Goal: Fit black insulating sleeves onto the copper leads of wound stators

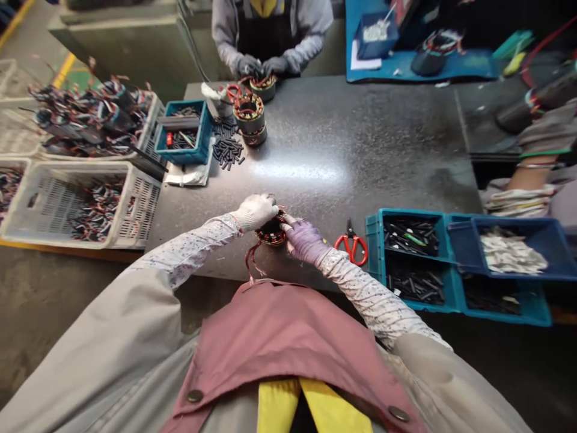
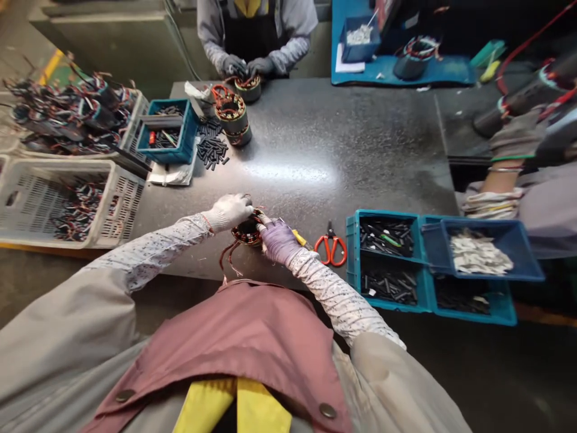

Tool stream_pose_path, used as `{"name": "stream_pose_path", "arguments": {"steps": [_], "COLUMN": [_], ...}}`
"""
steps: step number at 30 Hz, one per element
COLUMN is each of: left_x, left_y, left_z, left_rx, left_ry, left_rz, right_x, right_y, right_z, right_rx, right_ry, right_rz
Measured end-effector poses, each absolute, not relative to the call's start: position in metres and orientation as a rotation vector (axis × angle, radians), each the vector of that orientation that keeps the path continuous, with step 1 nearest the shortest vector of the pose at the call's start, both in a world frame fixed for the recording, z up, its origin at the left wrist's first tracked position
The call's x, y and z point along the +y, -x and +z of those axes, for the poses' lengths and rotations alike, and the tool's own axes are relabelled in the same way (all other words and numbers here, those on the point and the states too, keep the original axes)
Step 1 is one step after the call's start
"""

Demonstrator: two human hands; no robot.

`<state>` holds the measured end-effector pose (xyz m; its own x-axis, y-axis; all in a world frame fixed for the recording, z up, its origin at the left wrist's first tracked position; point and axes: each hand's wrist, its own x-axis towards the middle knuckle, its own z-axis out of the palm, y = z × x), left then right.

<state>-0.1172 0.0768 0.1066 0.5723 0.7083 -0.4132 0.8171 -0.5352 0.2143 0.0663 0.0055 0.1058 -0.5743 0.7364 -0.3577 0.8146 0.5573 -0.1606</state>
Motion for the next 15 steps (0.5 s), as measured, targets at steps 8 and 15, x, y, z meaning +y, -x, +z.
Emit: {"name": "stream_pose_path", "arguments": {"steps": [8, 15], "left_x": [0.068, 0.075], "left_y": [0.115, 0.111], "left_z": [0.108, 0.11], "left_rx": [1.338, 1.248], "left_ry": [-2.282, -2.048], "left_rz": [-0.518, -0.372], "right_x": [0.005, 0.005], "right_y": [-0.058, -0.054], "right_z": [0.105, 0.109], "right_rx": [2.497, 2.447], "right_ry": [-1.302, -1.369], "right_rz": [-0.462, -0.524]}}
